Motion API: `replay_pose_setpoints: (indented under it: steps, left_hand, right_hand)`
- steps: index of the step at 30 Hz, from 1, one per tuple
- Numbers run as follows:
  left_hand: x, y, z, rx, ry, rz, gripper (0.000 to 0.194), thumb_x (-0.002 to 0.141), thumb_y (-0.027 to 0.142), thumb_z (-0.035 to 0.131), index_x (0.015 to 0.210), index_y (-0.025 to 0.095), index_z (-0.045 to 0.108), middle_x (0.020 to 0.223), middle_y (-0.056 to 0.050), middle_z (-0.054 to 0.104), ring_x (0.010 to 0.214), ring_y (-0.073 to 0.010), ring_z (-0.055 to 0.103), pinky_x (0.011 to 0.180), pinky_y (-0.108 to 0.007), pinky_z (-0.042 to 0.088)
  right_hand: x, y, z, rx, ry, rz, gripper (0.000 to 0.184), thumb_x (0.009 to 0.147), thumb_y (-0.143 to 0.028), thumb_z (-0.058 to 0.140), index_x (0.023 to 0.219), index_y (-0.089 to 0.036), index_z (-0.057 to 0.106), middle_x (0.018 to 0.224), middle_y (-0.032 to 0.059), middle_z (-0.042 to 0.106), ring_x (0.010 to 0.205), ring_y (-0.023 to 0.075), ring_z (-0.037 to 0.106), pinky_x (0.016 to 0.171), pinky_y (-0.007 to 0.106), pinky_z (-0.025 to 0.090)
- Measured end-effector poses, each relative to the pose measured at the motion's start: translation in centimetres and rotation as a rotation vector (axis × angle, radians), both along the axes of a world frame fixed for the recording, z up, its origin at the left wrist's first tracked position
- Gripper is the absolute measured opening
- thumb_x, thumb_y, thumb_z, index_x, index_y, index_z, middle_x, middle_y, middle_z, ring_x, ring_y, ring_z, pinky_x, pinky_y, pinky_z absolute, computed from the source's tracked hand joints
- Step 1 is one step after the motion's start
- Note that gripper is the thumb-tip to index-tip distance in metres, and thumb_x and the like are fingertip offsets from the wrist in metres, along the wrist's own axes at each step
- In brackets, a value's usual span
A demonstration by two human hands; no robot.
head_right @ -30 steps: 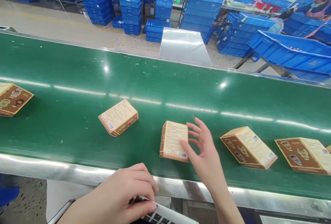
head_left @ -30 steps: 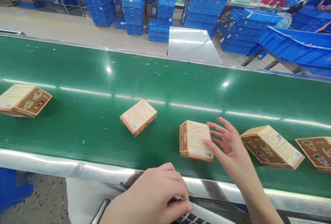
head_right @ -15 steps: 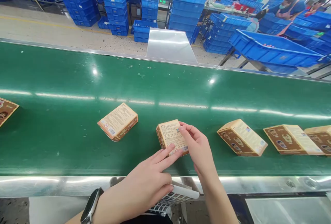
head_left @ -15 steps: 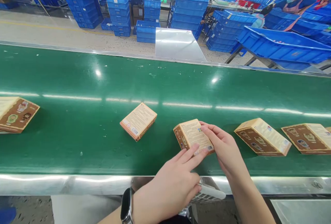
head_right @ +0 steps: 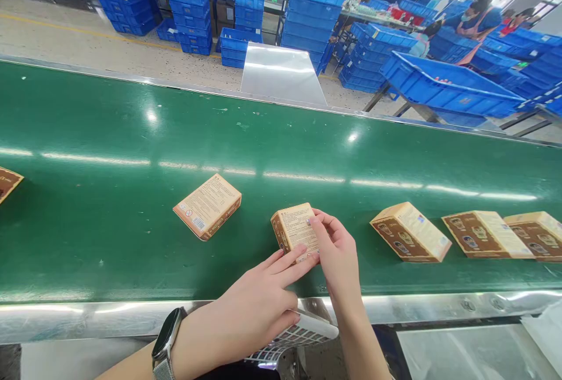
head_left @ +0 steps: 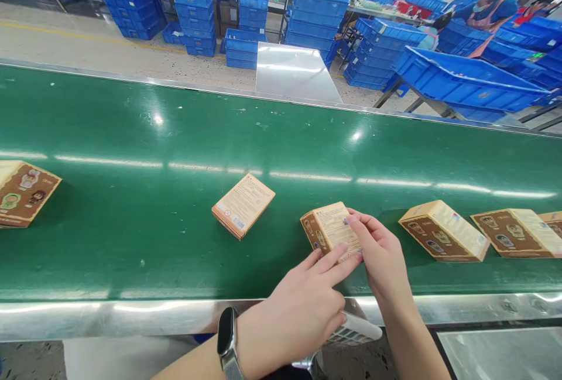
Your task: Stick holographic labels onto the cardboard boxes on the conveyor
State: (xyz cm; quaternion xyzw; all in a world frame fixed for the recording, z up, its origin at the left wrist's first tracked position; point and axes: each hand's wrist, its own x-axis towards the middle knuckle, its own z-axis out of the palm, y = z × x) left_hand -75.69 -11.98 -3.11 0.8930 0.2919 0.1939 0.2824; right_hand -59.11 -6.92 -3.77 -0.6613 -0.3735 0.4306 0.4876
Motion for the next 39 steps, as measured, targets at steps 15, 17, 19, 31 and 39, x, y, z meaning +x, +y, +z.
replay_pose_setpoints:
  steps: [15,17,19,31,39]
  left_hand:
    - [2.7,1.1,-1.0,0.063,-0.006,-0.058,0.024,0.095,0.024,0.059,0.084,0.011,0.076,0.163,-0.013,0.030,0.150,-0.0311,0.031,0.122,-0.047,0.031]
    - [2.2,0.8,-0.5,0.064,-0.041,-0.051,0.025,0.097,0.025,0.057,0.085,0.012,0.075,0.158,-0.015,0.041,0.146,-0.0297,0.040,0.120,-0.044,0.034]
    - [1.1,0.2,0.4,-0.032,-0.037,-0.026,0.025,0.098,0.028,0.056,0.086,0.015,0.073,0.134,-0.013,0.066,0.123,-0.0252,0.063,0.105,-0.035,0.048]
    - [-7.1,-4.6,1.6,-0.820,0.006,0.464,0.005,0.074,0.018,0.065,0.079,0.020,0.066,0.065,0.006,0.068,0.058,-0.0104,0.053,0.053,-0.017,0.036]
    - [-9.6,-4.6,3.5,-0.928,-0.303,0.841,0.020,0.084,0.035,0.063,0.080,0.017,0.070,0.070,0.000,0.073,0.063,-0.0135,0.058,0.058,-0.021,0.040]
  right_hand:
    - [4.3,1.6,-0.5,0.156,-0.417,-0.077,0.051,0.073,-0.053,0.068,0.108,-0.021,0.050,0.109,0.0150,0.068,0.077,0.0236,0.067,0.064,0.037,0.052]
    - [4.7,1.8,0.3,0.168,-0.464,-0.077,0.044,0.073,-0.052,0.066,0.102,-0.021,0.056,0.108,0.0143,0.069,0.081,0.0258,0.067,0.070,0.040,0.051]
    - [4.3,1.7,1.3,0.205,-0.536,-0.065,0.038,0.078,-0.053,0.063,0.099,-0.022,0.060,0.108,0.0126,0.070,0.086,0.0268,0.066,0.076,0.042,0.050]
    - [-7.1,4.6,0.1,0.132,-0.375,0.716,0.055,0.087,-0.043,0.061,0.134,-0.018,0.049,0.127,0.0135,0.065,0.078,0.0191,0.066,0.071,0.039,0.058]
    - [-7.6,1.5,2.9,0.402,-0.570,0.876,0.031,0.097,-0.035,0.055,0.125,-0.021,0.059,0.122,0.0106,0.067,0.103,0.0247,0.066,0.087,0.043,0.057]
